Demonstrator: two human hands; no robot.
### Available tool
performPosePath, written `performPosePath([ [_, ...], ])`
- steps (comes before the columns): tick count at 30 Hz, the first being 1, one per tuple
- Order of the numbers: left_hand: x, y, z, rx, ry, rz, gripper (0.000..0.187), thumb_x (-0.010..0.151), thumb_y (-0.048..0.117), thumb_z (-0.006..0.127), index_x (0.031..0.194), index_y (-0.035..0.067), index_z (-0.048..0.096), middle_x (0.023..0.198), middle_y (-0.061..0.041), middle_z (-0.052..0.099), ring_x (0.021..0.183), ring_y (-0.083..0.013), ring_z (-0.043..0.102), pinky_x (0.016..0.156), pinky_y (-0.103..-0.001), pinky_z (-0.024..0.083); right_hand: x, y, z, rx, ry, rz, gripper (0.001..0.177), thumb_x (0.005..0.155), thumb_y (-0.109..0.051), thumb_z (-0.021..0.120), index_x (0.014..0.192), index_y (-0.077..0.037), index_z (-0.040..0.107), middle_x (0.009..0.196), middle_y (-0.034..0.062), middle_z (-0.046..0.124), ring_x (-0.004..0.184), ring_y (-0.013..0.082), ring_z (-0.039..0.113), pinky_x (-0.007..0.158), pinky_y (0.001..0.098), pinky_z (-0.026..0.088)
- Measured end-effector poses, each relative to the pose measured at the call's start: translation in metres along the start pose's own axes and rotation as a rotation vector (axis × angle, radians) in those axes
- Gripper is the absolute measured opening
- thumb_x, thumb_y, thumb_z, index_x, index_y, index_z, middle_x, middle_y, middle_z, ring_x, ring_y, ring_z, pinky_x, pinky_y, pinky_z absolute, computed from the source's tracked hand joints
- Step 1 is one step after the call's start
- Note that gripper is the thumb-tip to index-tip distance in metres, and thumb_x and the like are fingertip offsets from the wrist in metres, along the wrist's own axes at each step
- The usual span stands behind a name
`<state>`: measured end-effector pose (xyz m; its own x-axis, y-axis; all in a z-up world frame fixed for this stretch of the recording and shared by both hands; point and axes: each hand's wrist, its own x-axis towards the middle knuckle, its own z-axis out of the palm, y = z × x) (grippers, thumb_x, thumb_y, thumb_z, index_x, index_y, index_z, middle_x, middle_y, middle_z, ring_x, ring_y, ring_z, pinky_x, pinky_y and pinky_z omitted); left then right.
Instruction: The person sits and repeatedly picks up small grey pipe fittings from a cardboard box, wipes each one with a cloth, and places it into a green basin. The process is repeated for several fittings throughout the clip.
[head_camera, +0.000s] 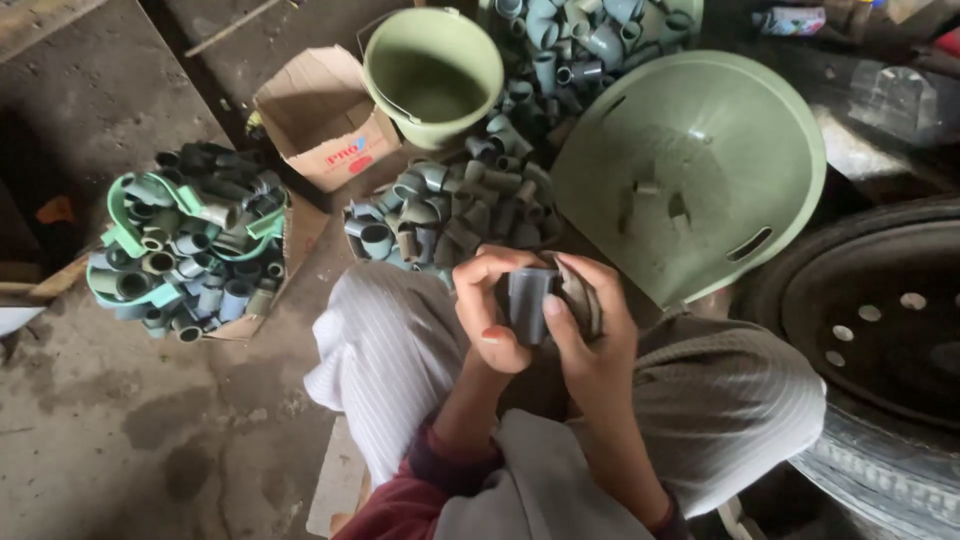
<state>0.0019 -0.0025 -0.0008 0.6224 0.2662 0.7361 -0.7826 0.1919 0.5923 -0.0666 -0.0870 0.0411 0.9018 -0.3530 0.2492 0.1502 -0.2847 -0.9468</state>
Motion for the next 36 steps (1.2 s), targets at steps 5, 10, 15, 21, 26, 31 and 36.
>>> performPosePath([
  [5,-0.007,0.004,0.005,-0.318,0.099,-0.405,0.082,0.101,0.071,0.005,0.118,0.001,0.044,0.083,-0.016,0.065,0.068,-0.0208,0.062,0.066,-0.029,0.05,-0.001,0.008,0.008,0.02,0.009,-0.015,0.034,0.097,-0.017,0.068,0.127,-0.001,0.064,0.118,0.015,0.068,0.111,0.0236,0.064,0.105,0.0444,0.048],
  [10,-0.011,-0.002,-0.001,-0.615,0.23,-0.544,0.075,0.102,0.072,0.019,0.123,0.004,0.043,0.077,-0.02,0.062,0.06,-0.0211,0.058,0.057,-0.027,0.044,0.004,0.013,0.004,-0.032,0.01,-0.129,0.021,0.101,-0.011,0.062,0.117,-0.001,0.069,0.111,0.0135,0.064,0.111,0.0261,0.063,0.103,0.0438,0.048],
  [15,-0.01,0.015,-0.001,-0.236,0.115,-0.549,0.089,0.093,0.083,0.014,0.125,0.004,0.04,0.075,-0.014,0.065,0.059,-0.0173,0.061,0.051,-0.022,0.041,0.016,0.022,-0.012,-0.179,0.114,-0.481,0.016,0.099,-0.017,0.068,0.099,-0.002,0.073,0.102,0.0128,0.066,0.099,0.0316,0.065,0.099,0.0428,0.052],
  [21,-0.009,0.017,-0.007,-0.263,0.159,-0.625,0.088,0.093,0.082,0.012,0.124,0.005,0.042,0.072,-0.011,0.064,0.057,-0.0146,0.058,0.05,-0.021,0.039,0.009,0.024,0.002,-0.435,0.129,-0.627,0.021,0.106,-0.01,0.058,0.096,-0.017,0.075,0.11,0.0093,0.064,0.096,0.0283,0.066,0.09,0.0408,0.055],
  [26,-0.012,0.017,-0.001,-0.353,0.195,-0.707,0.085,0.095,0.081,0.014,0.124,0.006,0.043,0.07,-0.012,0.064,0.055,-0.0171,0.06,0.048,-0.021,0.04,0.011,0.035,-0.007,-0.552,0.181,-0.702,0.027,0.108,-0.008,0.056,0.089,-0.018,0.073,0.11,0.0096,0.063,0.096,0.0267,0.061,0.089,0.0403,0.052],
  [31,-0.006,0.023,0.002,-0.444,0.178,-0.771,0.084,0.094,0.081,0.017,0.123,0.007,0.044,0.068,-0.013,0.063,0.053,-0.0192,0.061,0.046,-0.022,0.04,0.021,0.062,-0.028,-0.517,0.272,-0.516,0.031,0.115,-0.022,0.044,0.093,-0.013,0.063,0.119,0.0128,0.058,0.104,0.0337,0.06,0.095,0.0465,0.049],
  [36,-0.015,0.009,-0.002,-0.434,0.21,-0.822,0.084,0.094,0.083,0.021,0.124,0.008,0.045,0.071,-0.014,0.063,0.054,-0.0194,0.062,0.045,-0.021,0.043,-0.003,0.039,-0.011,-0.482,0.083,-0.483,0.018,0.104,-0.013,0.063,0.097,-0.025,0.075,0.121,0.0081,0.063,0.111,0.0326,0.06,0.1,0.0483,0.045],
])
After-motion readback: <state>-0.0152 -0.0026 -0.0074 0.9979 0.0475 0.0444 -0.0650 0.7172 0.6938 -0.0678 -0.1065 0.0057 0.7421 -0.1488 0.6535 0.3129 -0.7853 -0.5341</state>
